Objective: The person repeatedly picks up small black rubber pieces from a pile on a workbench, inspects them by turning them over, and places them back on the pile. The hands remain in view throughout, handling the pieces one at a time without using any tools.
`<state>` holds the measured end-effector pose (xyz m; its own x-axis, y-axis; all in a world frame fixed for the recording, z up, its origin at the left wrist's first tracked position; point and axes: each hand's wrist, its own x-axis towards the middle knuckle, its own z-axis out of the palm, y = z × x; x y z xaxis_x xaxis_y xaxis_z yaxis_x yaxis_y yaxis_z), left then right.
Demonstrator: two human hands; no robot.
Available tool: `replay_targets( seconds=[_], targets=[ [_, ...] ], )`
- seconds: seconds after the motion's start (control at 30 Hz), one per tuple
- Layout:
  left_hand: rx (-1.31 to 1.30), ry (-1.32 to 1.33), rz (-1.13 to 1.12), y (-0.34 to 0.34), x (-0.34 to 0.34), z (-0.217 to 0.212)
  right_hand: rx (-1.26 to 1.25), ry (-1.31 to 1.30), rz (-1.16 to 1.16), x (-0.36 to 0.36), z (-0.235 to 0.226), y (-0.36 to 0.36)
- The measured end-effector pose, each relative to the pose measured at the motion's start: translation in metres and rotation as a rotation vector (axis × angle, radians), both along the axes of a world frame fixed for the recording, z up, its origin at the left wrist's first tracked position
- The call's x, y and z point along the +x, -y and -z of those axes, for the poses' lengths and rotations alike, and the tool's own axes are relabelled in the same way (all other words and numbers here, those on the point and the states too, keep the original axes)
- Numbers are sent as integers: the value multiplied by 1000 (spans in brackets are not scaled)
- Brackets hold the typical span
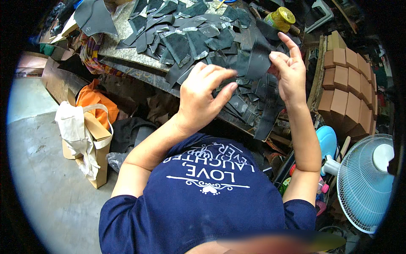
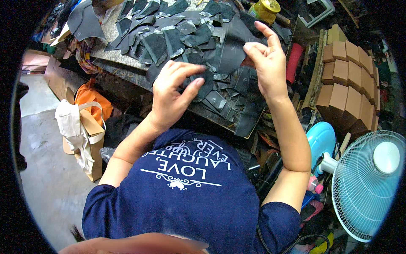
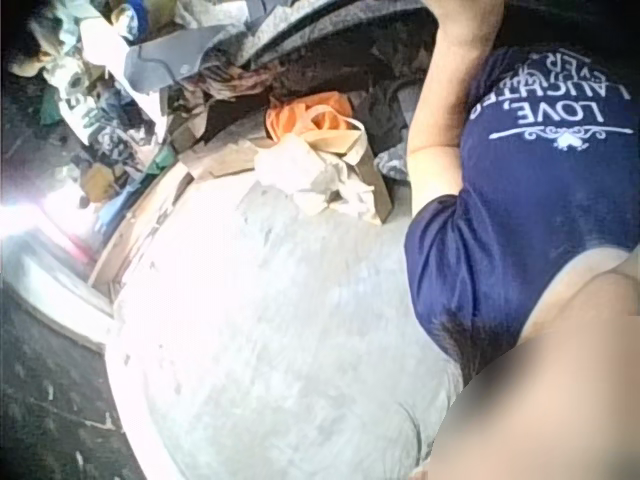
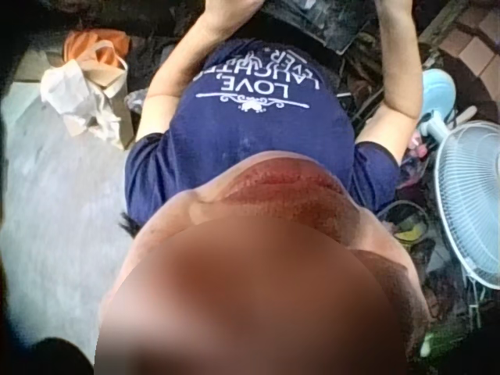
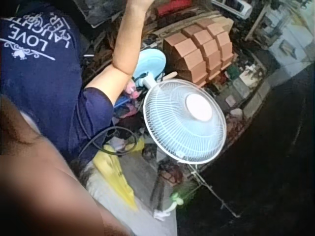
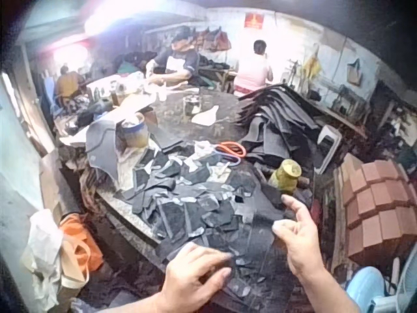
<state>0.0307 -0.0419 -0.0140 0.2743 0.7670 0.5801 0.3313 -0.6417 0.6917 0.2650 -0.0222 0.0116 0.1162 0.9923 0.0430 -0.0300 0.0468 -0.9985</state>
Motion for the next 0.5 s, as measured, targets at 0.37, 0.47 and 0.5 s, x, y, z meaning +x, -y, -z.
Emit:
replay_targets(
  seconds=[0.37, 0.47, 0.5],
  targets=[
    [-208, 151, 130, 15, 3, 6, -27, 150, -277, -42, -2, 70],
    [-3, 36, 105, 18, 1, 4, -208, 105, -357, -38, -4, 73],
    [27, 39, 111, 18, 1, 4, -222, 40, -359, -38, -4, 73]
  ],
)
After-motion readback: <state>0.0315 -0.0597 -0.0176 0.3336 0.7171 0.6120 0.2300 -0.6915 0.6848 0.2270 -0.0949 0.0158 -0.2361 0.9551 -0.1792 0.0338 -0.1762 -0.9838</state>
